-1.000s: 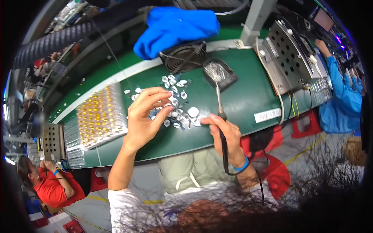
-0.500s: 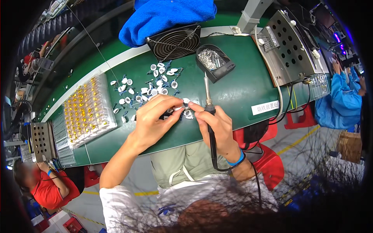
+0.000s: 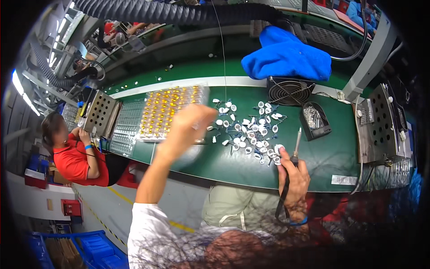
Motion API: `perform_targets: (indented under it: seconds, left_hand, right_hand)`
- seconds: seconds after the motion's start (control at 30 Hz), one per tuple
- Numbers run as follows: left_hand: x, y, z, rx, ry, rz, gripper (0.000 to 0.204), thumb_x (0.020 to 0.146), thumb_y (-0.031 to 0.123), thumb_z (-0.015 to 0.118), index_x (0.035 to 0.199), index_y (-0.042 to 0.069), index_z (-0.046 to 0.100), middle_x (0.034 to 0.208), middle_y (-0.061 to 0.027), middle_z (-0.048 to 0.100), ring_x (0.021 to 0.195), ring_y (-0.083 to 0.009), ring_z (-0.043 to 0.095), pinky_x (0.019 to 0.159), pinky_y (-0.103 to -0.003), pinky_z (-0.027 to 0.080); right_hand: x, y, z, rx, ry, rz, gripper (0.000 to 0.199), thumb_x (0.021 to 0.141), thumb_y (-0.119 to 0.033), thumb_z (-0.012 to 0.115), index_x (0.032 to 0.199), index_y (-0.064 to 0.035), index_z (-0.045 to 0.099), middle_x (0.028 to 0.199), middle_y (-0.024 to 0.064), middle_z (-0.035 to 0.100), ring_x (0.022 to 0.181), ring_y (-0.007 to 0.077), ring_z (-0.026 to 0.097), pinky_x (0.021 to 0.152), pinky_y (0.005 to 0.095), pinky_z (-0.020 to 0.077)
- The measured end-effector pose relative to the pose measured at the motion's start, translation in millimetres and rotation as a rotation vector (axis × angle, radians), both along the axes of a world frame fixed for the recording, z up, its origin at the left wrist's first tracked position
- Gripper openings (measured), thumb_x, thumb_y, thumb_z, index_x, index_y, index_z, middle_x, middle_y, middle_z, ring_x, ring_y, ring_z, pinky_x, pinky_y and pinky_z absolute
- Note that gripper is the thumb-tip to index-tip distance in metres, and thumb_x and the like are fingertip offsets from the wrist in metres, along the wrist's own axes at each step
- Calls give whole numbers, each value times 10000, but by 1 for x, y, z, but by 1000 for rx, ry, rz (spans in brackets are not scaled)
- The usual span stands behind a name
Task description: Soldering small electronic components onto circuit boards at a factory workbench.
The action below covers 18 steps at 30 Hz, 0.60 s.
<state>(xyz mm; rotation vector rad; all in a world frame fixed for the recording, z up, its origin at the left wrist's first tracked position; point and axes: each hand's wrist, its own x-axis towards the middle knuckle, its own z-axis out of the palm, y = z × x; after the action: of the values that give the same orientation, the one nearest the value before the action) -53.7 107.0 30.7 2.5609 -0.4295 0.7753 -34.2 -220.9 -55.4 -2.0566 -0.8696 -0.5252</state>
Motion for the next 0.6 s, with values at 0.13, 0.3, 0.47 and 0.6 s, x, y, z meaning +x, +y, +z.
perform_targets:
  seconds: [0.13,0.3,0.47,0.6]
  left_hand:
    - [7,108,9,46,156,280,191,899,-26,710,1086,4,738,1019,-148,753,939,-297,733,815,-366,581]
    - [16,136,0,217,213,272,194,909,9,696,1098,9,742,1028,-163,749,950,-331,721,849,-392,576]
    - [21,135,0,265,267,264,217,884,36,732,1101,23,744,1017,-165,744,963,-345,710,875,-407,569]
    - [27,146,7,250,341,164,199,898,28,718,1093,6,746,1064,-163,738,990,-330,720,895,-395,576]
  right_hand:
    - [-1,-3,-5,45,-72,-3,337,891,47,717,1188,-27,576,1313,149,710,861,332,653,786,411,547]
    - [-3,-3,-9,89,-11,-25,338,908,34,709,1210,-34,574,1306,136,718,852,300,642,792,393,544]
    - [-1,-1,-9,107,-34,-6,339,928,32,696,1232,-35,563,1309,147,715,839,297,634,784,384,542]
    - [-2,-3,-7,100,-40,-9,357,940,34,688,1259,-40,545,1307,164,712,867,312,655,778,382,547]
